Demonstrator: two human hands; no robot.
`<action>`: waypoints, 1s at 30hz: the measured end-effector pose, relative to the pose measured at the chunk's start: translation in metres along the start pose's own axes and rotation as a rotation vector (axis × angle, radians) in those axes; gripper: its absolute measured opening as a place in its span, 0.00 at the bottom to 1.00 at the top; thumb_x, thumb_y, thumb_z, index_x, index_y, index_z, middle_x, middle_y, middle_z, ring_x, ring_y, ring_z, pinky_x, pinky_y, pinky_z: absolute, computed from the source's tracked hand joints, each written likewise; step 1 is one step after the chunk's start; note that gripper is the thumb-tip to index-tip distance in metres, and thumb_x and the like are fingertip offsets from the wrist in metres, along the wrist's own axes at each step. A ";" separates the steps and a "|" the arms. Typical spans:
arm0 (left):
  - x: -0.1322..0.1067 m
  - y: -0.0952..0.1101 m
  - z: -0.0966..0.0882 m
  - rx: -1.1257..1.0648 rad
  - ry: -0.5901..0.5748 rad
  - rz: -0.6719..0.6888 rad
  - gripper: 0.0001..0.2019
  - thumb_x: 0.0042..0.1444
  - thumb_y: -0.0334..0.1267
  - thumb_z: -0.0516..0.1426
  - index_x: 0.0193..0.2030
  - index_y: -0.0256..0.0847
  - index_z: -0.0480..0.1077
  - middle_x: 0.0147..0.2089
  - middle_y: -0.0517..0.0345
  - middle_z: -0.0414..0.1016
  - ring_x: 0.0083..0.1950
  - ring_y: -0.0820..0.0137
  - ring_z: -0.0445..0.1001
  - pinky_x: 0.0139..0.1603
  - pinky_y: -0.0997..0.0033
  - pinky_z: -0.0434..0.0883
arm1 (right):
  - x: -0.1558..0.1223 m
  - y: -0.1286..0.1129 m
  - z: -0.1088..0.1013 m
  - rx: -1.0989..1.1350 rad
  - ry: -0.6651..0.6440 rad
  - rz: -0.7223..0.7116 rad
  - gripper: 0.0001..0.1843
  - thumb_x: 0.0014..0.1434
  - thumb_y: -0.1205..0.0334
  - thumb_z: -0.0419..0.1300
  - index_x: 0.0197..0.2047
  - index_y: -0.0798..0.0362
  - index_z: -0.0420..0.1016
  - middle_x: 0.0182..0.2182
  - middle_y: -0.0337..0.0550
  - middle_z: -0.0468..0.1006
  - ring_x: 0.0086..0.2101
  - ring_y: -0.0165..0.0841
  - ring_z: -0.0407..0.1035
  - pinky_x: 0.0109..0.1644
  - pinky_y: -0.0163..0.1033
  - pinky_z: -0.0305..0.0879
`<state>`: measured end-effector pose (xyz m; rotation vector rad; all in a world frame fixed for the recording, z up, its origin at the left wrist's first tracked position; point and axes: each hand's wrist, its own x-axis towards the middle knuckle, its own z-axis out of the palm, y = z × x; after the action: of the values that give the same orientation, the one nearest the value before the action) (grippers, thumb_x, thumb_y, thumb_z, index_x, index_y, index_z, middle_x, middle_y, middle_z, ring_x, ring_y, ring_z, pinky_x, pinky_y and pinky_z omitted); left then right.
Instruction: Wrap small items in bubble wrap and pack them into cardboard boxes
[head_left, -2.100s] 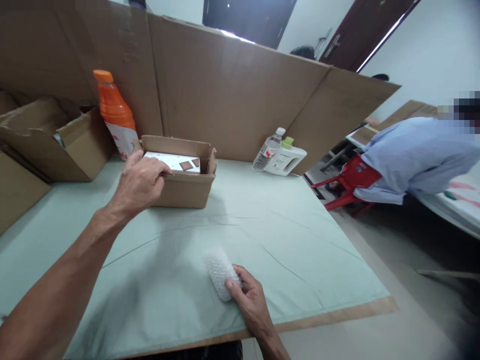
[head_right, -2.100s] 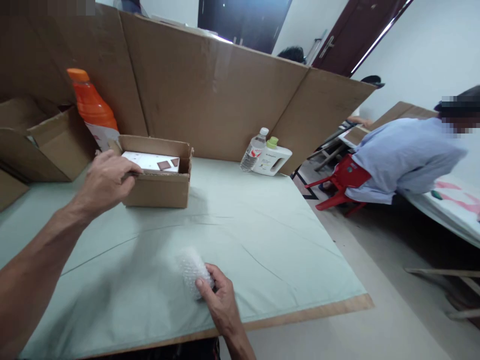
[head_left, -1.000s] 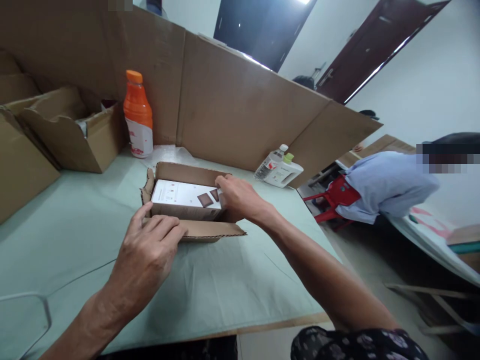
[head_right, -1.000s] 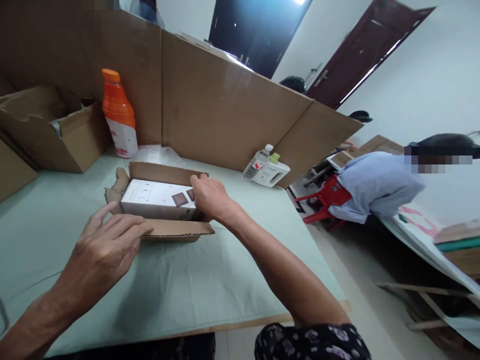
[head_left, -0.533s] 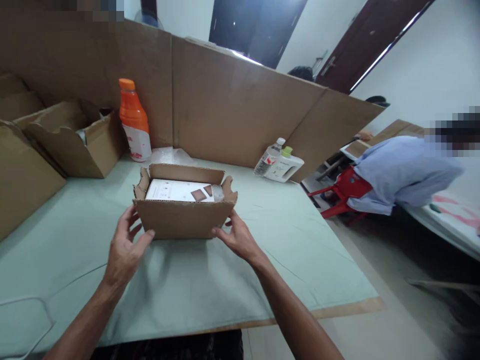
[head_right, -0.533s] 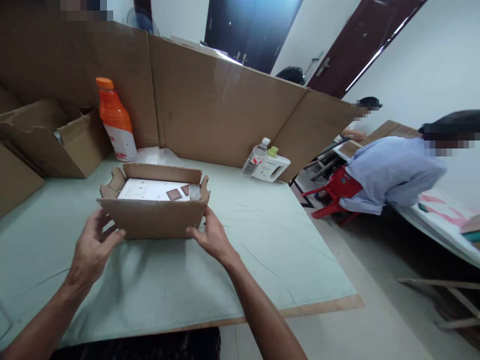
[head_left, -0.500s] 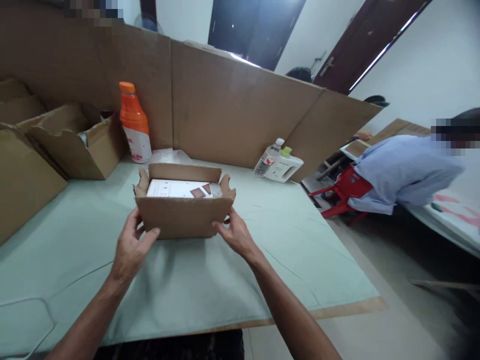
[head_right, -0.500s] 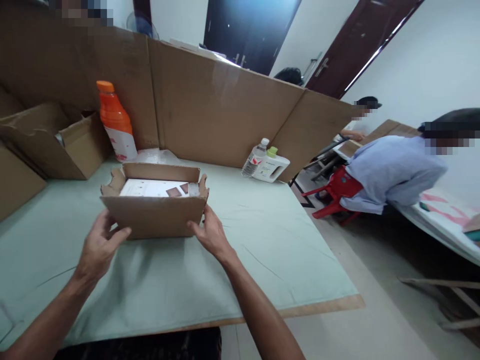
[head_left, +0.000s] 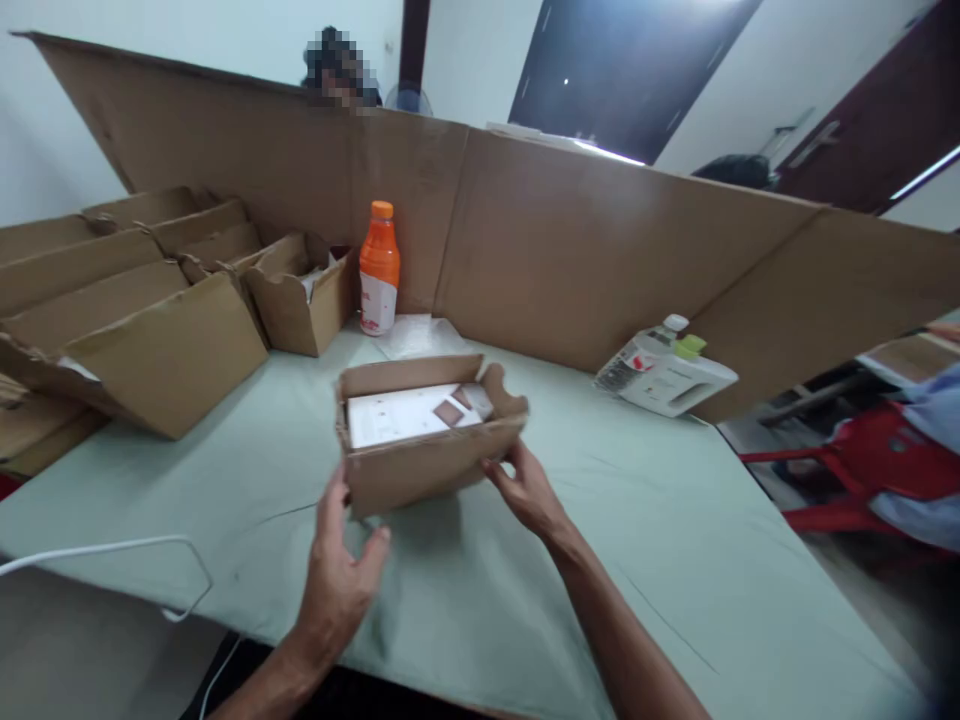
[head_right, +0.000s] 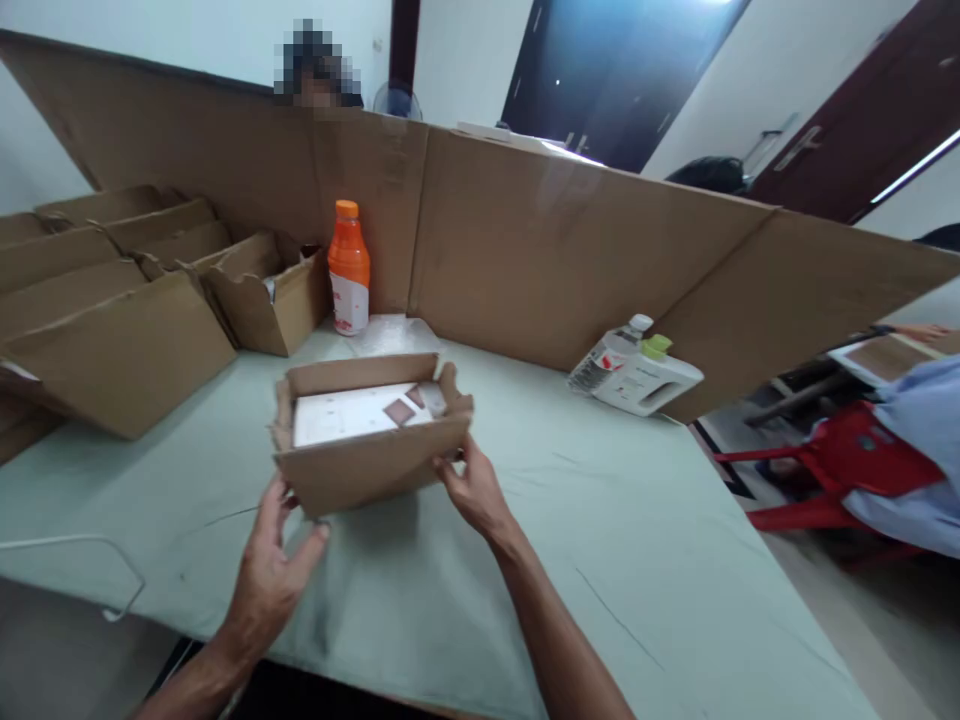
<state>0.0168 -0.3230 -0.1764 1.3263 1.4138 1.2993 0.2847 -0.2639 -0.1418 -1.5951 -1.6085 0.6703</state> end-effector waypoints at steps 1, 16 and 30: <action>0.008 -0.002 -0.014 0.010 0.060 -0.005 0.38 0.59 0.41 0.61 0.74 0.48 0.52 0.71 0.43 0.60 0.70 0.52 0.64 0.72 0.48 0.61 | 0.020 -0.014 0.021 0.027 -0.057 -0.051 0.24 0.60 0.56 0.60 0.57 0.57 0.70 0.48 0.52 0.82 0.44 0.41 0.75 0.49 0.46 0.73; 0.080 -0.050 -0.063 -0.045 0.490 0.037 0.45 0.52 0.43 0.65 0.75 0.45 0.51 0.76 0.41 0.48 0.77 0.49 0.51 0.70 0.44 0.66 | 0.122 -0.089 0.222 -0.278 -0.419 -0.313 0.47 0.61 0.60 0.64 0.76 0.63 0.47 0.74 0.62 0.51 0.70 0.48 0.54 0.72 0.51 0.55; 0.135 -0.084 -0.109 0.224 0.549 0.005 0.45 0.52 0.49 0.64 0.73 0.37 0.55 0.72 0.34 0.59 0.73 0.48 0.60 0.73 0.45 0.60 | 0.076 -0.071 0.234 -0.568 -0.356 -0.574 0.29 0.72 0.48 0.53 0.70 0.53 0.62 0.71 0.54 0.61 0.70 0.47 0.52 0.72 0.55 0.49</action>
<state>-0.1237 -0.2012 -0.2272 1.1562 1.9766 1.6241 0.0602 -0.1607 -0.2074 -1.3006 -2.5491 0.1921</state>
